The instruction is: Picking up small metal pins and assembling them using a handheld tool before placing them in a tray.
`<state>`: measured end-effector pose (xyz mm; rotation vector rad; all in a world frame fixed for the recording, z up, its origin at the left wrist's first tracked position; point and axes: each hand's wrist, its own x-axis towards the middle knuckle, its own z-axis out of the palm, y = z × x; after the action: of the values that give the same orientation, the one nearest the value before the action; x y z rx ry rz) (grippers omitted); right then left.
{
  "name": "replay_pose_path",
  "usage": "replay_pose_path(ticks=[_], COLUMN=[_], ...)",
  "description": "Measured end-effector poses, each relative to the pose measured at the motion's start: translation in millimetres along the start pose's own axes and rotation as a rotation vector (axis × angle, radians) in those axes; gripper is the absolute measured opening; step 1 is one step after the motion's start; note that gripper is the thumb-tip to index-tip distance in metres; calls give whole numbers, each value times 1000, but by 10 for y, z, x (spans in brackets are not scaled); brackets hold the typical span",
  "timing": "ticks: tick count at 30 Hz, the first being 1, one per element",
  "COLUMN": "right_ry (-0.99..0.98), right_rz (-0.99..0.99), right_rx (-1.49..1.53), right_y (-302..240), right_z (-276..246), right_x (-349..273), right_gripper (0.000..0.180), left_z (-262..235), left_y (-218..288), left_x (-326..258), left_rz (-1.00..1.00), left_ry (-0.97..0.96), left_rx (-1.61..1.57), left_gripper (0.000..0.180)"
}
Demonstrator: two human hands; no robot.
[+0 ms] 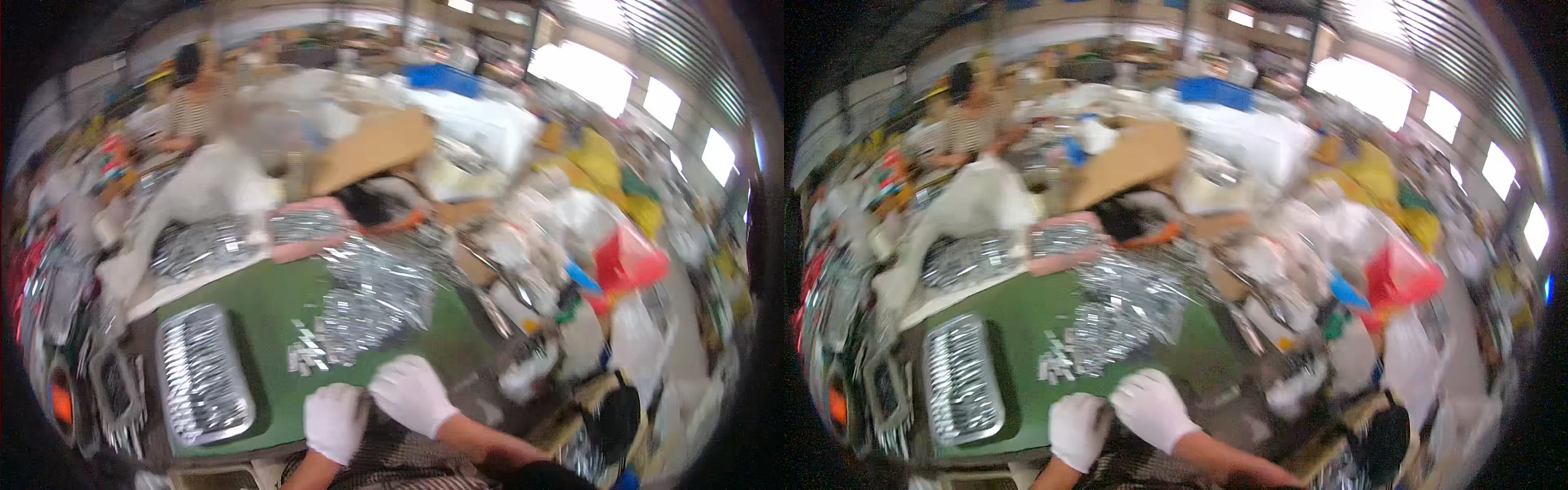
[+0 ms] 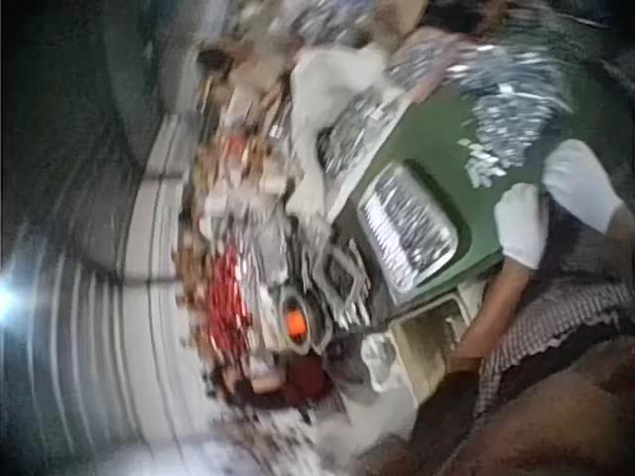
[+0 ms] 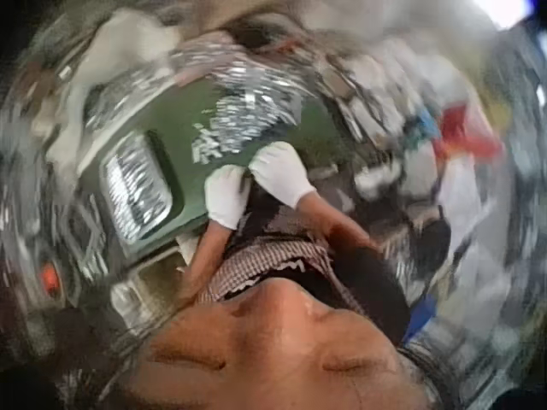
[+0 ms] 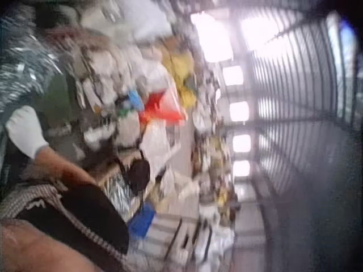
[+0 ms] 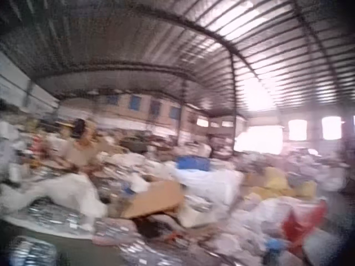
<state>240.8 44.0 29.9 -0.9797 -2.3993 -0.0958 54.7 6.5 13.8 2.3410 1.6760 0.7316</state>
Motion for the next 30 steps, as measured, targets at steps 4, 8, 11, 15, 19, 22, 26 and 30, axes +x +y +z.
replay_pose_path(ticks=[4, 8, 11, 15, 19, 22, 26, 30], right_ry=[-133, -96, -51, -337, -162, -193, -212, -107], right_rz=[-91, -101, -77, -136, -160, -123, -96, -37], right_rx=[-127, -24, 91, 28, 7, -4, -15, 83], right_y=[-9, 59, 169, 90, 187, 128, 104, 99], right_z=[-251, -232, -169, -316, -180, -188, -228, -198], right_x=[111, 105, 79, 188, 176, 127, 97, 3], right_gripper=[3, 4, 7, 19, 7, 7, 4, 4], left_z=[42, 125, 99, 172, 193, 174, 150, 153], left_y=[54, 79, 67, 18, 29, 81, 75, 110], left_x=[23, -6, -14, -34, 4, -33, -89, -78], left_rz=[57, 34, 46, 51, 60, 49, 52, 52], left_ry=[-18, -9, -1, 62, 90, 41, 39, 53], left_rx=[-59, -47, -23, -18, -24, -3, -12, -27], left_gripper=[23, 21, 16, 16, 17, 16, 15, 13])
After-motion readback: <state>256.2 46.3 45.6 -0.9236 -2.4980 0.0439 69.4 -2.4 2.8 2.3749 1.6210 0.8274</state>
